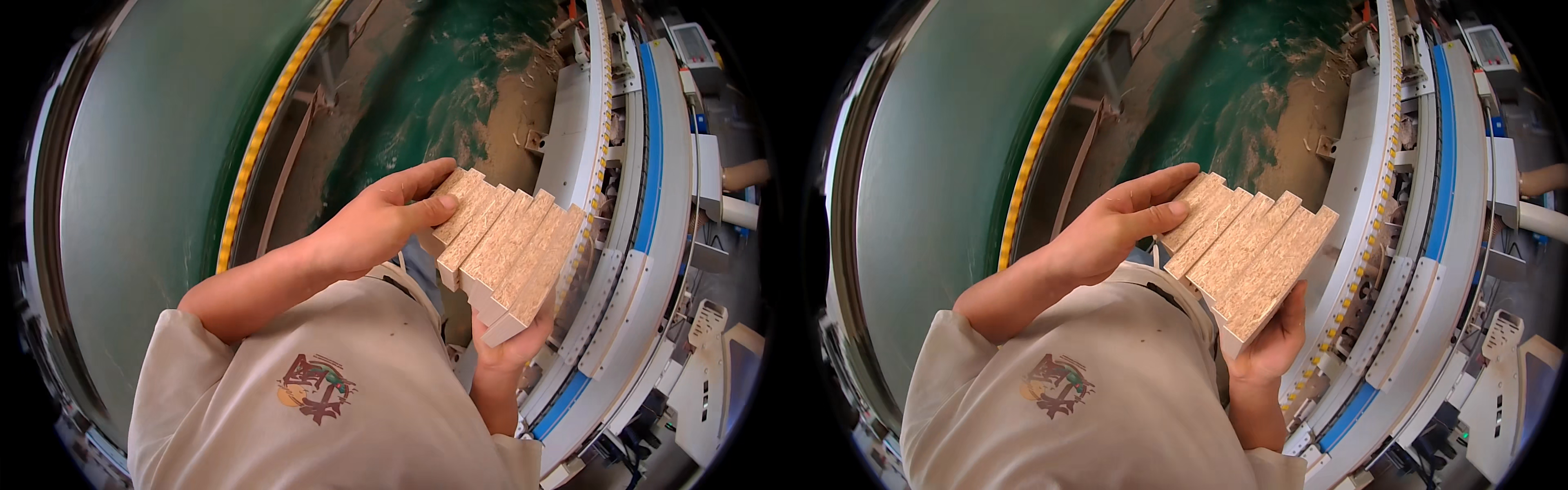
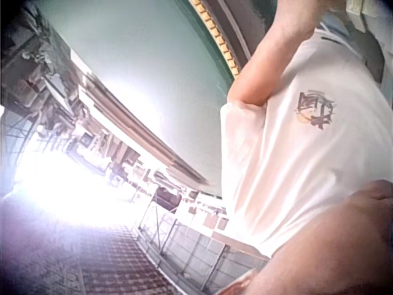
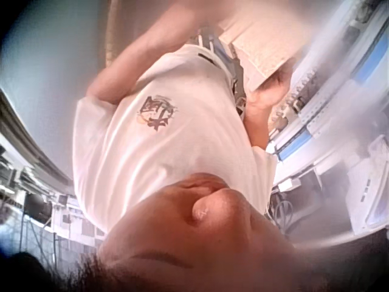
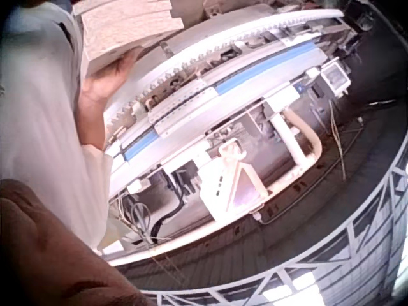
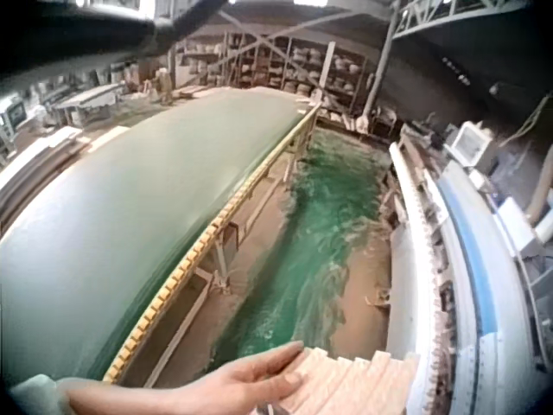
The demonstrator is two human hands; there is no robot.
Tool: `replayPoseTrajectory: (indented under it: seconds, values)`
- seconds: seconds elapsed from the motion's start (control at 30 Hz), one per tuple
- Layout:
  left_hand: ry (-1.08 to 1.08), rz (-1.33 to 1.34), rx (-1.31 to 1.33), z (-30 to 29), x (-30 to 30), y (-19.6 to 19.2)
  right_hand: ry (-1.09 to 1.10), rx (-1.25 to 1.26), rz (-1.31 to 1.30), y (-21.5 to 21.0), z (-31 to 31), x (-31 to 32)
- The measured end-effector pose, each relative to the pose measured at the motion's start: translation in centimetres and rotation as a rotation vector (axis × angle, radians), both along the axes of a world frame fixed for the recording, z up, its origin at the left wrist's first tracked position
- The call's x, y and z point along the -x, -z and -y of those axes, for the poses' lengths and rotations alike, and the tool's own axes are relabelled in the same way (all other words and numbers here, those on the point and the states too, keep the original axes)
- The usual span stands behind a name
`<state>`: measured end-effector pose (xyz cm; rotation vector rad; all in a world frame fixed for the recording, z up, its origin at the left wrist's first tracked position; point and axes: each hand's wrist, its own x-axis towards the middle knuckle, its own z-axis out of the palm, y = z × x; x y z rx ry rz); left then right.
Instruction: The person picks up wooden blocks, walks to an industrial processing machine, and feeds the blocks into the machine's guide rail for processing.
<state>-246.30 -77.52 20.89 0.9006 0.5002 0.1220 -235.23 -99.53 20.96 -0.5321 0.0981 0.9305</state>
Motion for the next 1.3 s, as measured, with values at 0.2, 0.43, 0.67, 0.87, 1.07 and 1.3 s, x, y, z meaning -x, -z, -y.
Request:
replayPoseTrajectory:
  seconds: [0.2, 0.43, 0.67, 0.87, 1.07, 1.3]
  values:
    - [0.056, 0.075, -0.118, -8.0, -13.3, 5.5, -0.018, 0.269, 0.273, 4.9, -9.0, -12.1]
    - [0.195, -0.002, -0.244, -26.5, -34.2, 9.8, -0.290, 0.331, 0.482, 7.2, -30.1, -36.2]
    - [0.160, 0.096, -0.080, -45.6, -53.8, 13.8, -0.438, 0.401, 0.603, 10.9, -51.2, -57.6]
    - [0.239, 0.158, -0.003, -63.4, -74.4, 14.6, -0.376, 0.525, 0.673, 10.1, -68.0, -76.0]
    - [0.336, 0.156, -0.014, -80.8, -92.2, 13.5, -0.359, 0.365, 0.598, 10.3, -83.1, -93.3]
    - [0.283, 0.151, 0.039, -97.4, -114.2, 17.2, -0.376, 0.412, 0.688, 13.5, -100.3, -115.7]
